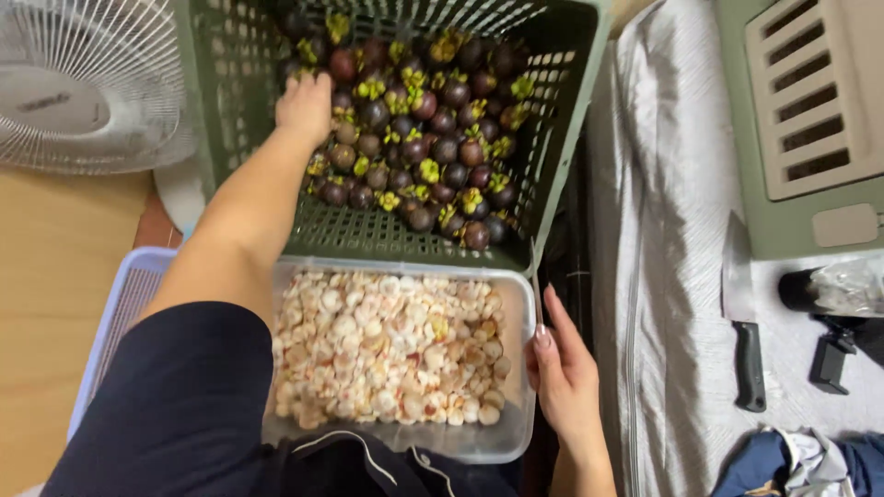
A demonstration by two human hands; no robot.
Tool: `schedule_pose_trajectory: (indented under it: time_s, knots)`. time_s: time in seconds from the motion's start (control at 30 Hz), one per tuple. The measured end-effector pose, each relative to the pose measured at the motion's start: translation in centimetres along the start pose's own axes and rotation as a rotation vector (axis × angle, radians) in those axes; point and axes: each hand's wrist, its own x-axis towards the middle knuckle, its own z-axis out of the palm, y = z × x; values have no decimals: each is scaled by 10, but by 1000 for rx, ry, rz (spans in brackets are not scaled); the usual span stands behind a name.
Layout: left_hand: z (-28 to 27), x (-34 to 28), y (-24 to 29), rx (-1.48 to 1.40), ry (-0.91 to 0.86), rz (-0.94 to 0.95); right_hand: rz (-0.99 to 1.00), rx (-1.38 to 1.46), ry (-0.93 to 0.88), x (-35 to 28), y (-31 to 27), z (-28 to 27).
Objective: The person is using a knife to peel mangosteens and placing the white fruit segments into a plastic container.
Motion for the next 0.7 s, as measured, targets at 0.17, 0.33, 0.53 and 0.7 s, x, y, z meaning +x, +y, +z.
schedule_pose_trajectory:
  time_s: [0.17, 0.33, 0.53, 0.7]
  knots:
    - [-68, -10, 33, -222, -289, -239, 32, 12, -93, 24, -9, 3]
    - [-175, -74, 101, -1816, -490, -508, 3, 29, -366, 76, -39, 50]
    - [-215, -164, 161, -2398, -619, -348, -101, -10, -580, 114, -57, 105]
    - [-221, -186, 174, -2098, -454, -34, -115, 28, -698, 98, -59, 100]
